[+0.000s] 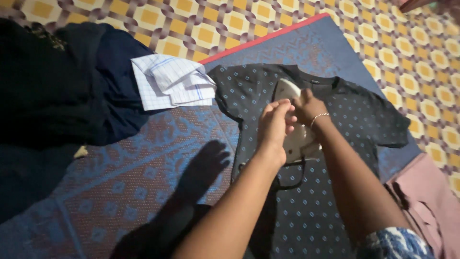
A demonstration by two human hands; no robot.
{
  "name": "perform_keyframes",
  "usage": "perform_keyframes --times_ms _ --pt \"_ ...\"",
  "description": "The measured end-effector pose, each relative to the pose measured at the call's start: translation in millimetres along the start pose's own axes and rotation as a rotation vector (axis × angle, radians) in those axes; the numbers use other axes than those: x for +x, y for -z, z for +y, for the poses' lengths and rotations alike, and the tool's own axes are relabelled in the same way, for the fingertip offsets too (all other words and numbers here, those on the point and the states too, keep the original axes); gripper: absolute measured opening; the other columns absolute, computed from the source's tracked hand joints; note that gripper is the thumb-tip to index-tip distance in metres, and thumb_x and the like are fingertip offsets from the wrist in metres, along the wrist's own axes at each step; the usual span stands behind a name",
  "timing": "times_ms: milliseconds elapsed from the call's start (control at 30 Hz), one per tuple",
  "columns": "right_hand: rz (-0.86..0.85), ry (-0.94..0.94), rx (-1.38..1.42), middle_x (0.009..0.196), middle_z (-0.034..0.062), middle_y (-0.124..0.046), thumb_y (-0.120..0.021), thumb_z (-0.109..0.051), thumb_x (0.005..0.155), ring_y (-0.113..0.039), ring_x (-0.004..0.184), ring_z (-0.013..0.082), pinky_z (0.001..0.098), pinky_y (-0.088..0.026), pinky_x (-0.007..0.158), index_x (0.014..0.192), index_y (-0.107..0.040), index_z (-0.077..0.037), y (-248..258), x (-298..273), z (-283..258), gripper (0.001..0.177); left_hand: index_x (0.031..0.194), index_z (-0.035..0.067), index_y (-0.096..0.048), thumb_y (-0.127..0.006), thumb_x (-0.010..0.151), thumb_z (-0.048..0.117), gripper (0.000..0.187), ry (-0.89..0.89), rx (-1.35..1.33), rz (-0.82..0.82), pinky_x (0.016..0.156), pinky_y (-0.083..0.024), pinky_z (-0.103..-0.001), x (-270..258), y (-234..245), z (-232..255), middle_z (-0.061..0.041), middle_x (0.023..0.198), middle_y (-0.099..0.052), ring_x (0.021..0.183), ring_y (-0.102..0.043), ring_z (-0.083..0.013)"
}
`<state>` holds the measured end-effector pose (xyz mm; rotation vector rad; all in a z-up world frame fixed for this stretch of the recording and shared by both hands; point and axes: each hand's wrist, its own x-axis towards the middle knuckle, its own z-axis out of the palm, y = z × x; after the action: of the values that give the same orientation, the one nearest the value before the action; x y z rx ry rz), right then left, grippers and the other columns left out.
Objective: The person irons a dark patterned shirt laid flat on a mat. They smooth the fabric, use a white iron to press the front and sleeves, then flip the shirt to iron the back before folding it.
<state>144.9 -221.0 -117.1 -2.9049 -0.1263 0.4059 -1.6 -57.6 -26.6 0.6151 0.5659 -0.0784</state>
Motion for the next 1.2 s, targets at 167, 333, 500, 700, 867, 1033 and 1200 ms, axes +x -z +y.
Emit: perform_keyframes --times_ms 167,333,500,700,867,1033,1200 --pt "-0.057 -0.101 0.029 0.116 0.0289 -0.069 -0.063 -0.045 0.085 -0.066 0.108 0.0484 0.0517 -0.052 0.091 0.142 -0.043 -0.018 -2 -56 -11 0.066 0.111 0.01 -0.062 -0.062 0.093 0.022 0.022 -0.024 -0.06 -0.006 0.062 -0.044 -0.022 -2 0 1 0.001 0.092 -0.066 0.073 -0.06 -0.0079" --pt "0.013 -0.047 0.145 0.115 0.0304 -0.068 -0.056 -0.047 0.095 -0.065 0.108 0.05 0.0524 -0.051 0.092 0.143 -0.046 -0.017 -4 -92 -24 0.058 0.11 0.01 -0.063 -0.063 0.091 0.02 0.021 -0.064 -0.114 0.088 0.062 -0.045 -0.021 -10 0 17 0.002 0.092 -0.065 0.072 -0.059 -0.005" --pt "0.01 0.011 0.072 0.116 0.0289 -0.069 -0.061 -0.046 0.09 -0.065 0.108 0.0498 0.0515 -0.052 0.091 0.138 -0.05 -0.015 -2 -67 -16 0.058 0.109 0.01 -0.062 -0.063 0.091 0.018 0.019 -0.081 -0.182 0.081 0.062 -0.044 -0.02 -9 -3 16 0.002 0.09 -0.063 0.072 -0.058 -0.005" --pt "-0.025 0.011 0.085 0.119 0.0273 -0.069 -0.062 -0.053 0.098 -0.065 0.111 0.0481 0.0513 -0.051 0.094 0.139 -0.051 -0.014 -5 31 -19 0.058 0.108 0.009 -0.063 -0.063 0.09 0.016 0.019 -0.046 -0.129 0.062 0.064 -0.046 -0.021 -6 -8 -3 0.002 0.091 -0.064 0.074 -0.059 -0.0059" --pt "0.071 0.092 0.124 0.124 0.0275 -0.066 -0.063 -0.046 0.098 -0.063 0.115 0.0477 0.0501 -0.05 0.098 0.139 -0.051 -0.011 -17 81 -19 0.055 0.11 0.011 -0.063 -0.063 0.093 0.022 0.02 -0.004 -0.084 0.047 0.065 -0.046 -0.022 -6 -13 -21 0.003 0.093 -0.065 0.076 -0.06 -0.006" --pt "0.084 0.256 -0.1 0.129 0.0293 -0.064 -0.068 -0.045 0.09 -0.063 0.114 0.0485 0.05 -0.051 0.096 0.134 -0.054 -0.014 -21 80 -12 0.056 0.109 0.012 -0.065 -0.064 0.091 0.022 0.02 -0.034 -0.015 0.063 0.066 -0.047 -0.022 2 -6 -21 0.003 0.095 -0.067 0.076 -0.06 -0.0059" --pt "-0.075 0.015 0.132 0.114 0.0275 -0.07 -0.063 -0.052 0.095 -0.068 0.103 0.0482 0.0512 -0.054 0.086 0.139 -0.047 -0.013 -34 24 -4 0.061 0.107 0.013 -0.064 -0.065 0.093 0.023 0.017 -0.022 -0.045 0.047 0.063 -0.044 -0.022 6 -3 -33 0.004 0.092 -0.065 0.073 -0.058 -0.0048"
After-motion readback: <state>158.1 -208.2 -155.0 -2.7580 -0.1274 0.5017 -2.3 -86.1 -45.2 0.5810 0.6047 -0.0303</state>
